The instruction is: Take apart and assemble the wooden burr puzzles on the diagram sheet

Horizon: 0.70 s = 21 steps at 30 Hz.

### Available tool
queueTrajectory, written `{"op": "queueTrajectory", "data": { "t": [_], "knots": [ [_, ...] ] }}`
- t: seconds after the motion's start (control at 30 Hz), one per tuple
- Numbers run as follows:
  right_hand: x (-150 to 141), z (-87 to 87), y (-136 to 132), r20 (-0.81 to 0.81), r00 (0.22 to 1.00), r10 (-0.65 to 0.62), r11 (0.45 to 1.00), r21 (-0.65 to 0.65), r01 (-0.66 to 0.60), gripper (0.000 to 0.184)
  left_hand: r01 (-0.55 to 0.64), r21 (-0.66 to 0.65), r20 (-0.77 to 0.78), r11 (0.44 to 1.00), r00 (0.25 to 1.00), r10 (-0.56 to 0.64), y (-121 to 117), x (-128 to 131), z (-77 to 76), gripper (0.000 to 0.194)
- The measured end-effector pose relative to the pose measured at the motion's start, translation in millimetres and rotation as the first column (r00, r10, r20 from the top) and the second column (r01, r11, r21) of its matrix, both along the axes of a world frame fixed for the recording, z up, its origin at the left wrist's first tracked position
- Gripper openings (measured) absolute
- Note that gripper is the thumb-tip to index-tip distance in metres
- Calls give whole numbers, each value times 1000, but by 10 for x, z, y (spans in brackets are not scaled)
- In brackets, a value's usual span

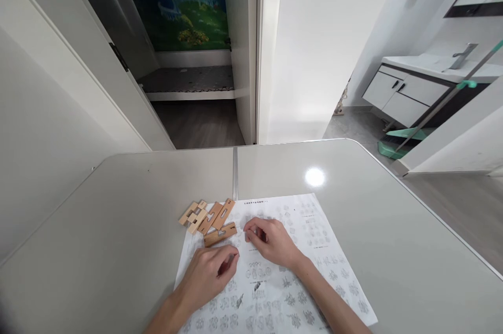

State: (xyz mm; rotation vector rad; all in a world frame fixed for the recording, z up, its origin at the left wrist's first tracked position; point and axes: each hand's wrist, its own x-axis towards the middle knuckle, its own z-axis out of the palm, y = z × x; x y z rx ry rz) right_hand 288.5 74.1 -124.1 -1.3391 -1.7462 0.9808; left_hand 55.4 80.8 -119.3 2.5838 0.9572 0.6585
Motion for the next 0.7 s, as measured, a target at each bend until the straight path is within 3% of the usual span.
{"op": "queueTrajectory", "data": {
  "t": [0.7],
  "knots": [
    [-7, 3, -16, 14, 1000, -4, 1000, -5, 4, 16, 15, 74, 41, 997, 999, -19, -8, -15, -3, 17]
  ]
}}
